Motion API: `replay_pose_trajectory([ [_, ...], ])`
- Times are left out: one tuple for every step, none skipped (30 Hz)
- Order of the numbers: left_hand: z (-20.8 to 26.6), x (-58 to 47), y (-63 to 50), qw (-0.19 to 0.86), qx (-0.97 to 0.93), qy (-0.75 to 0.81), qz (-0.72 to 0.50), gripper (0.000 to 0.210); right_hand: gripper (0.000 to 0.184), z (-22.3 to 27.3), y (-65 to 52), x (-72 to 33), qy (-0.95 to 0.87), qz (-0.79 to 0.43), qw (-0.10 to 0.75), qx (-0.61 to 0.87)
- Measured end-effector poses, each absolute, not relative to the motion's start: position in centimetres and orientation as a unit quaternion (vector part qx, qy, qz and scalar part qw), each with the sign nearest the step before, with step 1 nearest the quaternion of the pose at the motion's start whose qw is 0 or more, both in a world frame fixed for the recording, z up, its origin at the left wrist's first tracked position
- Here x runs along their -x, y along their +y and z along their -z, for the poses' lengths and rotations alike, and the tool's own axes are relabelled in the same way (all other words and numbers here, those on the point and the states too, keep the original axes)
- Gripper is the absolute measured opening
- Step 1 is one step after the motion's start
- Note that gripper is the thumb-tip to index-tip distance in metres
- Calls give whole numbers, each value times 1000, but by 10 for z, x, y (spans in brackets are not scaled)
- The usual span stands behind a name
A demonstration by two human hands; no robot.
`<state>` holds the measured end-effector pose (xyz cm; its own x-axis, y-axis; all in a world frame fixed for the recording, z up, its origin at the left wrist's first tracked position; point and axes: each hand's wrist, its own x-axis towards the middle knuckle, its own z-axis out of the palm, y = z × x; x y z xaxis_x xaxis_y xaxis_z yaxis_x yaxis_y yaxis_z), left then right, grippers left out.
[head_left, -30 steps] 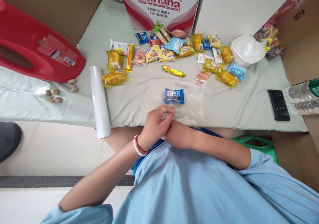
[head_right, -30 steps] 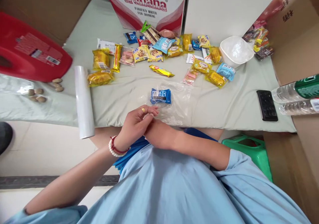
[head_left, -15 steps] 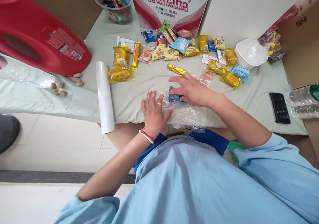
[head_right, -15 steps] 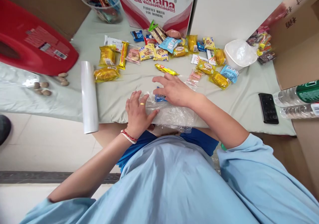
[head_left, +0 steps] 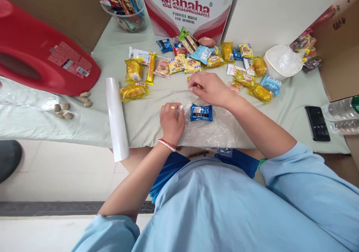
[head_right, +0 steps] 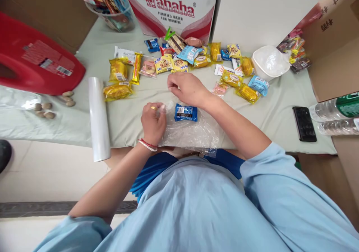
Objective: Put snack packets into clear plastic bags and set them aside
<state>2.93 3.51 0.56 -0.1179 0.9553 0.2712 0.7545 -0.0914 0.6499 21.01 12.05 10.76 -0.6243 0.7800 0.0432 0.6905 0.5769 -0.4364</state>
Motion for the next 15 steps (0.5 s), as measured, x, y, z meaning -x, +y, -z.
replay_pose_trajectory([
  [-6,-27,41,154,-628,679,-347,28,29,-110,112,-216,-869,-189,119,442],
  [-7,-26,47,162,-612,699,-332,31,29,-111,102,-221,-859,-185,112,463],
  [-8,-25,52,164,-602,716,-313,33,28,-111,93,-226,-853,-179,97,481],
  [-9,-25,57,161,-598,729,-292,34,29,-110,84,-230,-849,-172,75,495],
  [-9,-25,62,156,-597,738,-272,34,32,-108,77,-231,-847,-163,47,504],
  [-10,-26,66,150,-599,744,-255,34,40,-104,72,-231,-848,-156,16,506],
  [-10,-27,69,146,-600,748,-242,34,48,-100,69,-230,-851,-150,-15,504],
  [-11,-27,72,144,-599,753,-230,33,53,-95,67,-227,-854,-146,-46,497],
  [-11,-28,75,144,-597,758,-220,33,55,-90,67,-224,-859,-142,-72,487],
  [-11,-28,77,146,-594,763,-209,32,53,-85,68,-220,-865,-136,-89,475],
  [-12,-29,78,150,-591,768,-198,31,51,-81,69,-217,-870,-127,-98,465],
  [-12,-29,79,154,-588,772,-187,31,48,-77,69,-215,-875,-118,-100,459],
  [-12,-29,80,158,-585,775,-179,31,45,-74,69,-214,-878,-111,-99,455],
  [-12,-29,81,161,-583,777,-174,32,42,-72,69,-213,-878,-107,-96,456],
  [-12,-29,81,163,-581,778,-172,32,40,-71,68,-214,-878,-107,-93,458],
])
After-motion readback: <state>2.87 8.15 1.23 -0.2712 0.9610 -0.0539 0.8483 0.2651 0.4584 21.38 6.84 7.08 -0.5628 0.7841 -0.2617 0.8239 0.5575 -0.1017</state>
